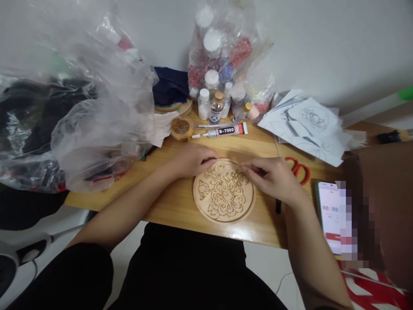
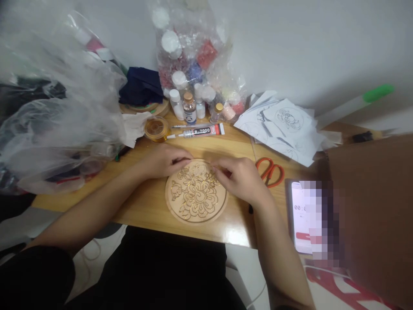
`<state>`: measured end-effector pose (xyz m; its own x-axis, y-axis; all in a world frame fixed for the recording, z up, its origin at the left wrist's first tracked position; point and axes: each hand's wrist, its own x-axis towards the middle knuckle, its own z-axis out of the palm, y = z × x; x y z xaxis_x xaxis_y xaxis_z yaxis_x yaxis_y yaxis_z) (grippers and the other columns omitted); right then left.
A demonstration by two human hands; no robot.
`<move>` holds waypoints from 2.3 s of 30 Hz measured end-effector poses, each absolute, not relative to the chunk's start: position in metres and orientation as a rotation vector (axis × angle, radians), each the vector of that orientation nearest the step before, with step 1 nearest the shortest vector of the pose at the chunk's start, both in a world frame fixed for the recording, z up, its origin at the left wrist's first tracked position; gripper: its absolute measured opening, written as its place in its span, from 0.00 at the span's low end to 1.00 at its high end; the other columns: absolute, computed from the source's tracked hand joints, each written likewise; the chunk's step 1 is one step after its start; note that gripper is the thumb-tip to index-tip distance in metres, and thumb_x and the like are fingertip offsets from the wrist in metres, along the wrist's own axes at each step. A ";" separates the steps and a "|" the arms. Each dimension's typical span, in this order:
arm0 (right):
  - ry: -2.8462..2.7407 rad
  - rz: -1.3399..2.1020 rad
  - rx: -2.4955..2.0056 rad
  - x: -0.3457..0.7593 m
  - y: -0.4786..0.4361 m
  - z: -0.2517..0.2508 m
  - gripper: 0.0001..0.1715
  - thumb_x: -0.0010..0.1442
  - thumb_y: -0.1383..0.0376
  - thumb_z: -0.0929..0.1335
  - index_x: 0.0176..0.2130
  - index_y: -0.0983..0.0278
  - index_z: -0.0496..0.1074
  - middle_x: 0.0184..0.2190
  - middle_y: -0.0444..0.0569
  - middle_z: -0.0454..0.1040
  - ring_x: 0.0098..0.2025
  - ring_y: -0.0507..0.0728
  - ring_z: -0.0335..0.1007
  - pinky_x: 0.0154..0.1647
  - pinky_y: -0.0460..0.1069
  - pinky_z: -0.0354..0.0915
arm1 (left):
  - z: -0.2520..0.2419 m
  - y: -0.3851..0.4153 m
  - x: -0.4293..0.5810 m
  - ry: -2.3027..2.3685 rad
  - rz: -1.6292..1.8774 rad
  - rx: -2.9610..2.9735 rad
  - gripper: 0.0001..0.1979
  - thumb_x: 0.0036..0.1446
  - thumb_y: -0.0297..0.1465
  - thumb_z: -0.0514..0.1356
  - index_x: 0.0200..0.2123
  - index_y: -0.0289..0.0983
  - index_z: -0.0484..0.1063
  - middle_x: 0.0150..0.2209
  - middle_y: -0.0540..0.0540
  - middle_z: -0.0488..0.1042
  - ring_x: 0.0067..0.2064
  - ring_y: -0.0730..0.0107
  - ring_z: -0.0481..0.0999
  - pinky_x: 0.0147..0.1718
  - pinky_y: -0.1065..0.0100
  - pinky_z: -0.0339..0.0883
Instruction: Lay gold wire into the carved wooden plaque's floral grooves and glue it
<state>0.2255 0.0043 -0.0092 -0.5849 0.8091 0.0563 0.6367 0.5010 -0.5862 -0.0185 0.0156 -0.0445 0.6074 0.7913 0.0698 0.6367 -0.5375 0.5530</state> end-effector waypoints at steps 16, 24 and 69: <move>-2.438 0.655 -1.245 0.228 0.005 -0.010 0.15 0.62 0.62 0.64 0.31 0.66 0.77 0.21 0.45 0.75 0.21 0.49 0.65 0.23 0.45 0.55 | -0.045 0.017 -0.018 1.117 0.462 2.324 0.09 0.61 0.29 0.55 0.36 0.35 0.76 0.34 0.48 0.79 0.33 0.75 0.75 0.34 0.74 0.61; -2.431 0.647 -1.266 0.230 0.006 -0.009 0.13 0.61 0.63 0.64 0.32 0.65 0.77 0.20 0.44 0.73 0.21 0.49 0.65 0.23 0.45 0.55 | -0.045 0.016 -0.018 1.138 0.436 2.324 0.10 0.61 0.29 0.54 0.36 0.35 0.76 0.33 0.48 0.79 0.33 0.74 0.74 0.34 0.73 0.61; -2.434 0.531 -1.294 0.235 0.008 -0.008 0.12 0.61 0.64 0.65 0.31 0.65 0.76 0.24 0.45 0.77 0.21 0.48 0.67 0.23 0.44 0.57 | -0.050 0.017 -0.017 1.159 0.480 2.395 0.09 0.59 0.28 0.55 0.34 0.35 0.75 0.33 0.49 0.79 0.33 0.74 0.75 0.31 0.73 0.60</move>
<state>0.2351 0.0081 -0.0083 -0.5315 0.8393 0.1146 0.7154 0.5172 -0.4699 -0.0170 0.0167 -0.0505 0.5899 0.7988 0.1179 0.6481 -0.5555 0.5210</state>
